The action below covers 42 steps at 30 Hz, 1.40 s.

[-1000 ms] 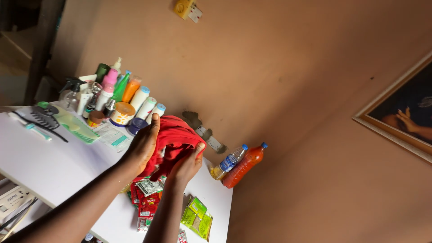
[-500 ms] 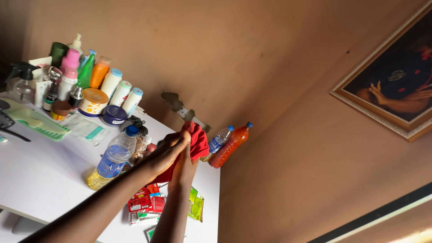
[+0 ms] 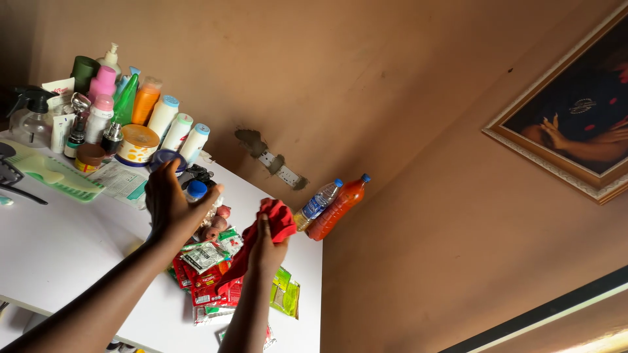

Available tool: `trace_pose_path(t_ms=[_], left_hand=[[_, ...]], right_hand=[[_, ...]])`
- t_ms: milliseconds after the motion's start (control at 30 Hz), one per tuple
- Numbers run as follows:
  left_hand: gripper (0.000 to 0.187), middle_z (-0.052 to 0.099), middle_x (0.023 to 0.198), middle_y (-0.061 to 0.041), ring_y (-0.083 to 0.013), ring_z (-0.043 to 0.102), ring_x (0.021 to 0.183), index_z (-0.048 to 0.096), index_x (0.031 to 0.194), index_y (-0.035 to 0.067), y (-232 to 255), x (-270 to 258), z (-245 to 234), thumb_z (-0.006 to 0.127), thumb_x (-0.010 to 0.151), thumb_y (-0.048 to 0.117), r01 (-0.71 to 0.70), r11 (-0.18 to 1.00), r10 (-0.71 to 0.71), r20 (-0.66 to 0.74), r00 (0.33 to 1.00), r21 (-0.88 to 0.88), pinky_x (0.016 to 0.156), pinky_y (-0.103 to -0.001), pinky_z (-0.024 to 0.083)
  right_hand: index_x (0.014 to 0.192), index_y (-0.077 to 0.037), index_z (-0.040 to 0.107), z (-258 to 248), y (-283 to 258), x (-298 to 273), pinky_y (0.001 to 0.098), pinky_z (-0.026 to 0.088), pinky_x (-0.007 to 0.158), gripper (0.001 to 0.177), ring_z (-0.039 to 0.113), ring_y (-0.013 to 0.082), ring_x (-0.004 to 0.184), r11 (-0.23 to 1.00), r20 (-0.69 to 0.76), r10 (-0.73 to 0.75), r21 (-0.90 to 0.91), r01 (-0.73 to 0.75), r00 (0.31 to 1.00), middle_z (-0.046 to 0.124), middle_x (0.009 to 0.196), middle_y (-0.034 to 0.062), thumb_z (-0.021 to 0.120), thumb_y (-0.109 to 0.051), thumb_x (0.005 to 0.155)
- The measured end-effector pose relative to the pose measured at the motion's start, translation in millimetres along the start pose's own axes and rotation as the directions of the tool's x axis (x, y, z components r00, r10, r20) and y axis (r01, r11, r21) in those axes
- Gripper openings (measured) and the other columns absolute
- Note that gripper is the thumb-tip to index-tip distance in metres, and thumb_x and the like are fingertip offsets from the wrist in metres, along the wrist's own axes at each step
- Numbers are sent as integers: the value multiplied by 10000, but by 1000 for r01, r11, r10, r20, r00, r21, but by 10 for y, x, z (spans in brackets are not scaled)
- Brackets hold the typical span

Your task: Organizing water bottles and food packets on a table.

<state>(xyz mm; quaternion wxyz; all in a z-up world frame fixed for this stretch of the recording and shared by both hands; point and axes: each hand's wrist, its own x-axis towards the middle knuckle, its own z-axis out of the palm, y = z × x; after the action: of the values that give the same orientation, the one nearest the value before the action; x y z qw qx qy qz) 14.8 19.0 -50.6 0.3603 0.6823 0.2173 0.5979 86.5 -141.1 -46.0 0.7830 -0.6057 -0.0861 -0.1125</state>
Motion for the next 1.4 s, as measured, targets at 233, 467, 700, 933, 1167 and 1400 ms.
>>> trace_pose_path(t_ms=[233,467,700,933,1167,1400], left_hand=[[1303,527,1337,-275,-442,513,1231,347,1491,-14,-374,-264,44,964,490,547,279,952,-302,251,920,125,1014,-545,408],[1043,668,1247,-173,-366,628,1168,479,1382,62,-453,-404,-15,964,541,444,407,892,-451,343,824,196,987,-496,481],[804,683,1196,-167,-318,671,1074,557,1264,35,-364,-335,16,914,644,400,345,933,-313,244,918,-100,917,-449,522],[799,664,1163,-179,-311,666,1041,542,1251,17,116,134,-120,928,670,408,289,936,-257,172,951,-202,897,-444,526],[832,653,1155,-212,-343,655,1035,551,1277,8,522,420,-246,927,712,490,154,963,-130,116,985,-222,872,-468,524],[877,690,1083,-177,-283,695,977,559,1241,16,1110,600,-32,906,682,595,255,888,-142,299,944,-382,846,-427,548]], right_hand=[[1262,-73,637,137,-120,-251,354,591,718,428,734,214,887,977,23,211,-27,-211,977,764,1083,112,754,-169,862],[1244,-61,650,27,-147,-260,316,609,766,406,754,188,914,991,44,133,-24,-132,990,782,1076,90,759,-160,866],[1266,-63,652,-86,-177,-231,325,570,910,455,733,189,1011,992,13,104,-70,-103,995,770,1139,94,785,-187,848],[1279,-97,647,-22,-435,-328,324,554,952,478,728,183,1054,983,-42,113,-143,-118,993,765,1169,70,784,-219,837],[1290,-83,640,19,-591,-301,312,556,945,480,734,166,1049,997,-16,29,-73,-30,999,769,1170,57,779,-195,844],[1282,-39,619,24,-1108,-173,333,585,571,439,694,197,646,995,27,-80,69,78,996,728,938,111,749,-186,889]])
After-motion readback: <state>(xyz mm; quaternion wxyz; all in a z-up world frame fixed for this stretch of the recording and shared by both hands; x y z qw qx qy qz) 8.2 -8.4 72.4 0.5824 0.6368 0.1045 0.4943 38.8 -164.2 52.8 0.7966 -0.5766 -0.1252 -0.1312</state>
